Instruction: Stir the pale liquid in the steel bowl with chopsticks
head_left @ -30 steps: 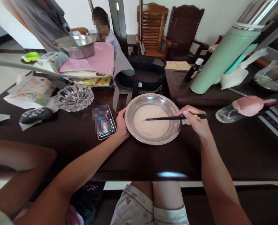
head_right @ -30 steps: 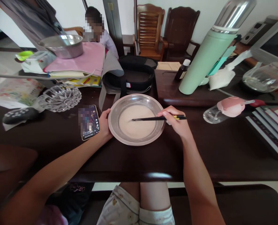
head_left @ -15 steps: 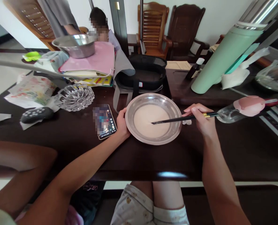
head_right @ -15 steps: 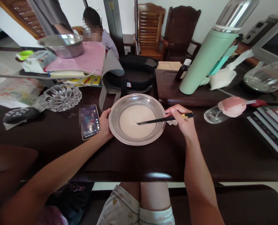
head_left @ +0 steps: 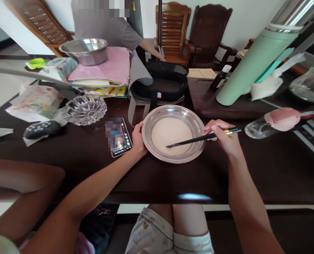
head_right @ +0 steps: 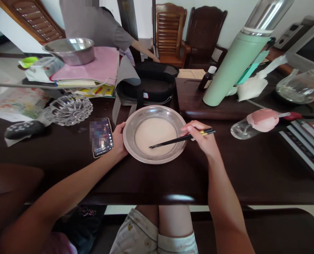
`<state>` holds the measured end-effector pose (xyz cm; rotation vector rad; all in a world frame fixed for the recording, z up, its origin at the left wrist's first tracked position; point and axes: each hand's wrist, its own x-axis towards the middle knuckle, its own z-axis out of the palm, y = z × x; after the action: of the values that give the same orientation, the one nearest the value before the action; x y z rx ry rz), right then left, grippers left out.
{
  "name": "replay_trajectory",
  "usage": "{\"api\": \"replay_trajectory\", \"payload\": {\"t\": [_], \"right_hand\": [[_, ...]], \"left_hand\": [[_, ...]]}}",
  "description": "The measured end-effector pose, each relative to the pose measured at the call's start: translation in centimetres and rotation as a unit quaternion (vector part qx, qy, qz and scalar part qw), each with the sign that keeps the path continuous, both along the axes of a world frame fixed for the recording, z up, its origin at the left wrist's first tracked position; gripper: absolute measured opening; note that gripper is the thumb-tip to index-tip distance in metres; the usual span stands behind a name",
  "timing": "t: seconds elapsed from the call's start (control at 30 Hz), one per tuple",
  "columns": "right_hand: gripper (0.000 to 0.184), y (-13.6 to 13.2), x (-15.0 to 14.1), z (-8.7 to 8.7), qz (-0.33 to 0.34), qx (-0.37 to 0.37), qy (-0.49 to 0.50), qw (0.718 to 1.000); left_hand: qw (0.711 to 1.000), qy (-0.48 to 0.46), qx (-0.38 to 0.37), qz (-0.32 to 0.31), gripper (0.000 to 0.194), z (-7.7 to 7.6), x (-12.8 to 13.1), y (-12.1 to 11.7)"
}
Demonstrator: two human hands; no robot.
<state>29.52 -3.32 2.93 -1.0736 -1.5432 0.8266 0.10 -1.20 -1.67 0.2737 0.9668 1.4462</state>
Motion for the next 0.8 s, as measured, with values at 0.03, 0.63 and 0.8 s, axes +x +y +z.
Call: {"api": "replay_trajectory", "payload": {"t": [0.03,0.63,0.8], "right_hand": [[0.04,-0.03,-0.14,0.08,0.007,0.002,-0.015,1.0],[0.038,0.15,0.4,-0.16,-0.042,0.026,0.008,0.999],[0.038,0.0,-0.1,-0.15,0.026,0.022,-0.01,0.999]], "left_hand": [[1.0,0.001,0.0,0.001,0.021,0.02,0.0,0.0],[1.0,-0.007,0.004,-0.003,0.023,0.02,0.02,0.09],[1.0,-0.013,0.001,-0.003,0.024,0.07,0.05,0.1]]}}
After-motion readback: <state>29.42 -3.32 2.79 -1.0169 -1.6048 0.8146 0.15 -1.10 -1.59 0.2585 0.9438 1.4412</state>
